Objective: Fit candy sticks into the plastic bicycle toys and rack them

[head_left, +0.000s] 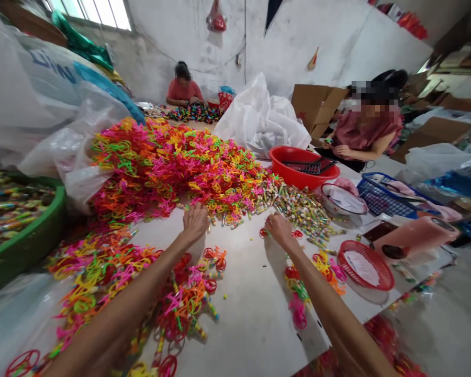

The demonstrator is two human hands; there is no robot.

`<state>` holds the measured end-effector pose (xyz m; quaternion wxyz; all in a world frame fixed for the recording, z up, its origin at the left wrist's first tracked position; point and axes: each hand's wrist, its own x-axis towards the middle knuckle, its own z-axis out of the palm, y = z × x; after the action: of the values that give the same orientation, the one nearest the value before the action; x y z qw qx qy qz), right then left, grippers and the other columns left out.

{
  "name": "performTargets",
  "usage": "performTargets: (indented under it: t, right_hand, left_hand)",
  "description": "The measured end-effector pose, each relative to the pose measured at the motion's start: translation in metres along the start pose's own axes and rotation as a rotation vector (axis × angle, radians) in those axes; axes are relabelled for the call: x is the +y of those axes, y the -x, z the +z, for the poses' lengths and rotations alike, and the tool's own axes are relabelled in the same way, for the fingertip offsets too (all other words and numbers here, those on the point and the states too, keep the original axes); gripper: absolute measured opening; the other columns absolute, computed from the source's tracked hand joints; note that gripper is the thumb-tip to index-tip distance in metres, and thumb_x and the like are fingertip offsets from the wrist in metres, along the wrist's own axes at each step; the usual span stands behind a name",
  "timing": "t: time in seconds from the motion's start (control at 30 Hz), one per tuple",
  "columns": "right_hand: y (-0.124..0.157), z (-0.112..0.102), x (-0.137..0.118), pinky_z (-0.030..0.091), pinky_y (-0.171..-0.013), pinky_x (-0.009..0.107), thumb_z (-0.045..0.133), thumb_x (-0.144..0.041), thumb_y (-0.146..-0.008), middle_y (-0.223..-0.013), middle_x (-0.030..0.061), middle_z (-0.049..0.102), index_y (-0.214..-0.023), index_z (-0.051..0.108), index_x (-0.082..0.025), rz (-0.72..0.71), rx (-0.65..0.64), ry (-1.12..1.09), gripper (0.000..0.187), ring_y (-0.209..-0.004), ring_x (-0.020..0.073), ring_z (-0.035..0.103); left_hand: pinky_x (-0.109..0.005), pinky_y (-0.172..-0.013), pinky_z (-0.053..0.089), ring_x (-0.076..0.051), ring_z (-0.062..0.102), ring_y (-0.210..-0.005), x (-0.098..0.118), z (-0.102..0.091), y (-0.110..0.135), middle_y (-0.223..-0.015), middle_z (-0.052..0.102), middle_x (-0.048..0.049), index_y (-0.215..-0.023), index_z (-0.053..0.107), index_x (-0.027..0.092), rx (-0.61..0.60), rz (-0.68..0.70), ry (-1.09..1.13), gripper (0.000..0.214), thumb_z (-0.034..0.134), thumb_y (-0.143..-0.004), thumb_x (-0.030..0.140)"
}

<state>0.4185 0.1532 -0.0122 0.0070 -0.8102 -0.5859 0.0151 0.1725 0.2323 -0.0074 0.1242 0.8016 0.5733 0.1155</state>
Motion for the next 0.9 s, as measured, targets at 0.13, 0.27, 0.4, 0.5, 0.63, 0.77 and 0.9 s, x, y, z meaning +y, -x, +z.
performTargets:
  t: [0.13, 0.27, 0.4, 0.5, 0.63, 0.77, 0.9]
  right_hand:
    - [0.003, 0.001, -0.043, 0.038, -0.069, 0.025, 0.038, -0.023, -0.088, -0.104, 0.0089, 0.059, -0.097, 0.062, -0.02, -0.207, 0.042, -0.011, 0.026, -0.091, 0.0181, 0.056]
    - [0.0, 0.009, -0.08, 0.038, -0.071, 0.026, 0.041, -0.018, -0.085, -0.107, 0.0096, 0.057, -0.097, 0.062, -0.019, -0.294, 0.041, -0.039, 0.024, -0.096, 0.0192, 0.052]
    - [0.006, 0.015, -0.074, 0.036, -0.075, 0.026, 0.045, -0.022, -0.084, -0.111, 0.0078, 0.054, -0.105, 0.06, -0.021, -0.256, 0.063, -0.104, 0.026, -0.103, 0.0209, 0.047]
    - [0.015, 0.017, -0.063, 0.036, -0.073, 0.026, 0.047, -0.024, -0.083, -0.107, 0.005, 0.057, -0.102, 0.061, -0.023, -0.24, 0.039, -0.138, 0.024, -0.1, 0.0203, 0.049]
    - [0.025, 0.017, -0.059, 0.036, -0.071, 0.025, 0.048, -0.029, -0.084, -0.098, 0.0043, 0.061, -0.095, 0.063, -0.024, -0.263, 0.012, -0.136, 0.019, -0.093, 0.0188, 0.052]
    - [0.022, 0.017, -0.066, 0.034, -0.074, 0.026, 0.047, -0.023, -0.083, -0.102, 0.0046, 0.06, -0.097, 0.062, -0.022, -0.308, 0.083, -0.122, 0.021, -0.097, 0.0191, 0.048]
    - [0.012, 0.019, -0.078, 0.033, -0.077, 0.028, 0.043, -0.017, -0.082, -0.106, 0.0074, 0.058, -0.095, 0.062, -0.019, -0.329, 0.094, -0.107, 0.023, -0.098, 0.0205, 0.047]
  left_hand:
    - [-0.047, -0.08, 0.038, -0.036, 0.049, -0.103, -0.005, 0.003, -0.017, -0.117, 0.046, -0.0239, -0.111, 0.048, 0.009, 0.013, -0.108, -0.058, 0.037, 0.039, -0.081, 0.028]
    - [-0.043, -0.08, 0.039, -0.032, 0.052, -0.101, -0.006, 0.005, -0.013, -0.114, 0.05, -0.0184, -0.105, 0.053, 0.015, -0.052, -0.082, -0.067, 0.032, 0.044, -0.079, 0.031]
    - [-0.036, -0.084, 0.038, -0.025, 0.051, -0.104, -0.009, 0.002, 0.004, -0.109, 0.056, -0.0102, -0.098, 0.055, 0.02, -0.097, -0.04, -0.016, 0.023, 0.046, -0.077, 0.021]
    - [-0.035, -0.084, 0.038, -0.024, 0.052, -0.102, -0.01, -0.002, 0.014, -0.1, 0.06, -0.0085, -0.087, 0.059, 0.02, -0.103, -0.051, 0.064, 0.02, 0.049, -0.071, 0.014]
    - [-0.038, -0.084, 0.037, -0.027, 0.053, -0.101, -0.009, -0.011, 0.022, -0.091, 0.063, -0.0086, -0.079, 0.061, 0.02, -0.048, -0.108, 0.256, 0.016, 0.052, -0.067, 0.015]
    - [-0.035, -0.081, 0.04, -0.026, 0.055, -0.098, -0.006, -0.021, 0.032, -0.089, 0.065, -0.0062, -0.082, 0.064, 0.02, 0.04, -0.2, 0.566, 0.021, 0.05, -0.067, 0.021]
    - [-0.027, -0.061, 0.045, -0.017, 0.06, -0.068, -0.008, -0.028, 0.051, -0.07, 0.064, -0.004, -0.088, 0.063, 0.014, 0.057, -0.348, 0.979, 0.028, 0.049, -0.064, 0.019]
